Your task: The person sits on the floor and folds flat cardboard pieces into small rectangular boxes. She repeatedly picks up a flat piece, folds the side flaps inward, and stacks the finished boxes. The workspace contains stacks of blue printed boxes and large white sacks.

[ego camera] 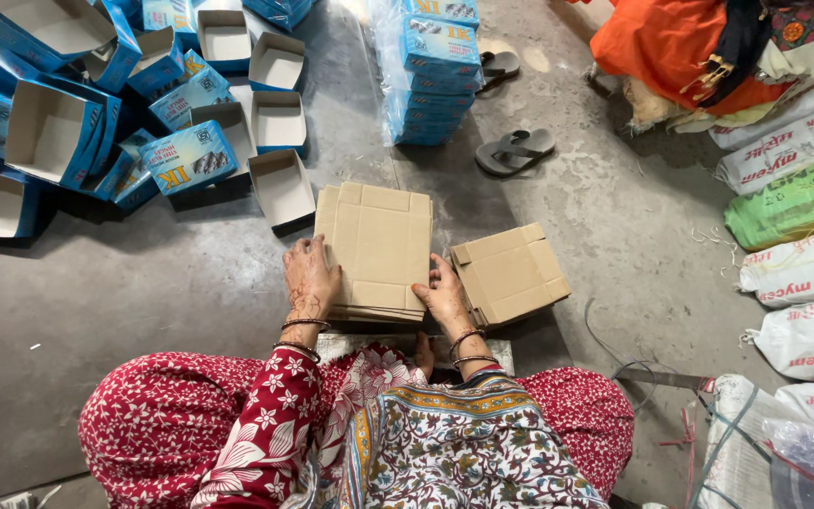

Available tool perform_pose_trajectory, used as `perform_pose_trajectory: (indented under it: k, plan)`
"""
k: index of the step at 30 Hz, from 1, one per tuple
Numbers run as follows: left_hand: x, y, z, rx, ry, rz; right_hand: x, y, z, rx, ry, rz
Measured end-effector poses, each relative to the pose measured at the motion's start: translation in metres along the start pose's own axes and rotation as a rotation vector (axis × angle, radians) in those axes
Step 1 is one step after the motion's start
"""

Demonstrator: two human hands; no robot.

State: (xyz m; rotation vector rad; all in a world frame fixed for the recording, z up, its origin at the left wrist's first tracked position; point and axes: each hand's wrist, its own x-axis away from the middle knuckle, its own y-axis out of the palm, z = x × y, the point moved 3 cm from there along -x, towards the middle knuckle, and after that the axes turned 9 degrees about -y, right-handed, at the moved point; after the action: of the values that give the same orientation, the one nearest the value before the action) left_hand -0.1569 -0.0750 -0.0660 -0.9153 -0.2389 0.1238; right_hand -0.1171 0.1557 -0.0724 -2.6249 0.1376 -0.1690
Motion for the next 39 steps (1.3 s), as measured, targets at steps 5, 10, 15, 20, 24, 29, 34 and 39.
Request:
perform_pose_trajectory:
  k: [5, 10, 15, 20, 24, 29, 34, 39]
  plan:
    - [0.012, -0.002, 0.002, -0.044, 0.01, 0.029, 0.005, -0.001, -0.012, 0.117, 0.007, -0.004]
    - [0.014, 0.0, 0.007, -0.133, -0.009, 0.091, 0.011, 0.0, -0.016, -0.216, -0.075, 0.037]
    - [0.011, -0.011, 0.004, 0.225, -0.107, 0.041, 0.015, -0.01, -0.019, -0.674, -0.138, 0.007]
    - [0.025, -0.031, 0.019, 1.055, 0.246, -0.042, 0.02, -0.026, -0.029, -0.592, -0.349, -0.011]
    - [0.026, -0.031, 0.018, 0.987, 0.278, -0.128, 0.009, -0.026, -0.023, -0.609, -0.422, -0.038]
    - [0.024, -0.017, 0.013, 0.807, 0.289, -0.134, 0.007, -0.02, -0.012, -0.385, -0.48, -0.014]
    - [0.032, -0.028, 0.027, 0.92, 0.352, -0.179, 0.015, -0.039, -0.007, -0.656, -0.49, 0.058]
    - [0.105, -0.049, 0.081, 0.664, 0.525, -0.253, 0.034, -0.07, -0.022, -0.623, -0.578, 0.333]
